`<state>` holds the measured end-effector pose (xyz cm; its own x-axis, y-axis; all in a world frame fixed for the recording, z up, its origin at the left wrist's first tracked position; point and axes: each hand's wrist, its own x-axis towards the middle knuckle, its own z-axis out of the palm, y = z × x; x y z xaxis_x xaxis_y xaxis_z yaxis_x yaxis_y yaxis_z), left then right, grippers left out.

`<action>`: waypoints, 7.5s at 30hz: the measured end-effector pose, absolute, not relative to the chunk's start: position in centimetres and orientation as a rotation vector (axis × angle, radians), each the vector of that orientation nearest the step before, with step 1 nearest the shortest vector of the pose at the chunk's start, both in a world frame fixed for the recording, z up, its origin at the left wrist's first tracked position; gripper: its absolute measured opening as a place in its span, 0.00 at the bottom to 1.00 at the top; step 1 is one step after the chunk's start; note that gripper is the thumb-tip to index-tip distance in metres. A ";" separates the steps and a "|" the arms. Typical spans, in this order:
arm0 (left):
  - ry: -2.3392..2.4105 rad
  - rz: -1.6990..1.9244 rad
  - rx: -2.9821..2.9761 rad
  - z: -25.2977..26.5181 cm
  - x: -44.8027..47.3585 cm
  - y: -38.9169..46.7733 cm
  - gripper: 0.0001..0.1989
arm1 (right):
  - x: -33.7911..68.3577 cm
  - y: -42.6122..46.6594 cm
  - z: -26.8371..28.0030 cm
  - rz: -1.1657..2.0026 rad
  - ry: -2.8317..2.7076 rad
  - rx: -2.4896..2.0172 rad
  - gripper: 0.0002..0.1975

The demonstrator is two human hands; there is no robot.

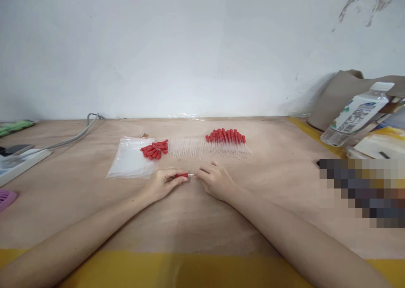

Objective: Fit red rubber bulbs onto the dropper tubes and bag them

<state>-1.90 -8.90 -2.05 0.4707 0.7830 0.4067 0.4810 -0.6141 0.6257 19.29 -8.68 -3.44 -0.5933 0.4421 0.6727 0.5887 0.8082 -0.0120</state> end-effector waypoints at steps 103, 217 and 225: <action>1.145 0.809 2.588 -2.3 -2.8 -7.6 0.15 | 17.6 -2.9 -2.5 0.042 -1.871 -1.764 0.10; 1.133 0.889 2.247 -2.3 -2.7 -8.1 0.11 | 19.1 -7.7 -3.4 -0.301 -2.261 -0.660 0.11; 1.094 0.878 2.265 -2.2 -2.6 -8.2 0.10 | 18.5 -8.0 -3.3 -0.329 -2.306 -0.716 0.15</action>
<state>-2.56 -8.19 -2.21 0.4764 0.8106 0.3406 0.5078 -0.5699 0.6461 18.46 -8.01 -3.28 -0.6097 0.4020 0.6831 0.5771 0.8159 0.0349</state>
